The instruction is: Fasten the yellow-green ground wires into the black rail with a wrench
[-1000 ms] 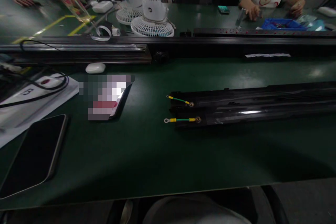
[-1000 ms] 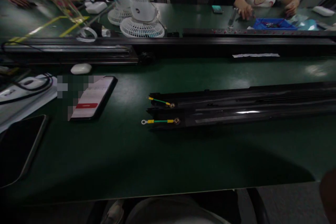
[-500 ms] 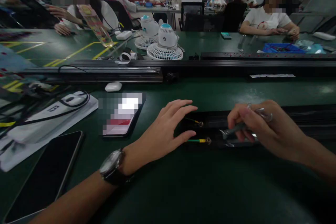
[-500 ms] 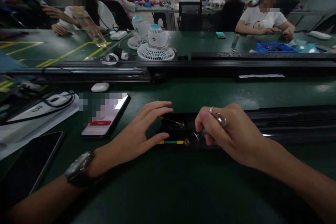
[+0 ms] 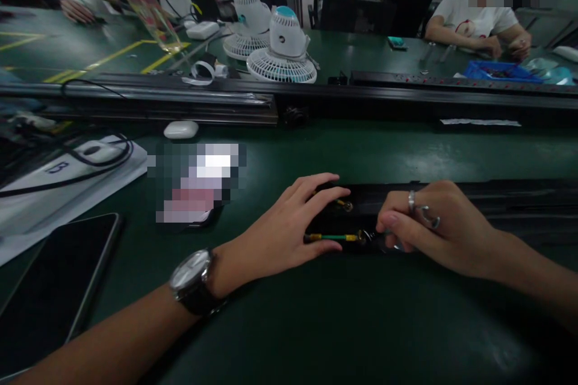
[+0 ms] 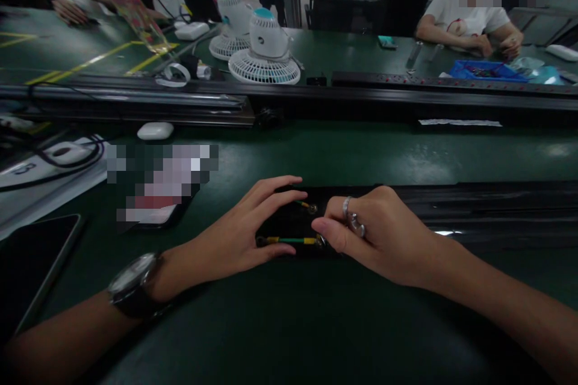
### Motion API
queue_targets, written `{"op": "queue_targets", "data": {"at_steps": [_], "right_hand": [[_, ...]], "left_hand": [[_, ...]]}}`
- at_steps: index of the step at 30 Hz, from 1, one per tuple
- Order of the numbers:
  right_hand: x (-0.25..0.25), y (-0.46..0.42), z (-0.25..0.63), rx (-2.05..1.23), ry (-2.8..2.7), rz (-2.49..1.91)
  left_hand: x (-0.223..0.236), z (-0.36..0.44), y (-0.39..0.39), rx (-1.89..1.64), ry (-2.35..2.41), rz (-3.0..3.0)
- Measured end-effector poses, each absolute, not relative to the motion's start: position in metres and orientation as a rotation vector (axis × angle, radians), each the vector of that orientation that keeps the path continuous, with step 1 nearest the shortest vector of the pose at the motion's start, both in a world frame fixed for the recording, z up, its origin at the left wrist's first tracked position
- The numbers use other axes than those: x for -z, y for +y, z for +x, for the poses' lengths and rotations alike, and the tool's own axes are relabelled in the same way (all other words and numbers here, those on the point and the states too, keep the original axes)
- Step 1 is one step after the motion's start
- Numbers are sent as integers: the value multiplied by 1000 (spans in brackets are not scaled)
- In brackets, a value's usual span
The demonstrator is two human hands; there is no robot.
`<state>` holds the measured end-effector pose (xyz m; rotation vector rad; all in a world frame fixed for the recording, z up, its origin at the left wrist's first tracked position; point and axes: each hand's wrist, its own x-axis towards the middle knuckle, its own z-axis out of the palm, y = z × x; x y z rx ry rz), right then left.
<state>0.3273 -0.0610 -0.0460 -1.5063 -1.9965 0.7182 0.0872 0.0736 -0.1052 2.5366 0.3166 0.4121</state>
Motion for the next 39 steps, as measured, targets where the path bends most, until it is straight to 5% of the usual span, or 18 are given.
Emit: {"op": "queue_targets", "data": {"at_steps": [39], "right_hand": [[38, -59, 331, -641, -2011, -1589]], "left_hand": [[100, 87, 72, -324, 273, 2619]]}}
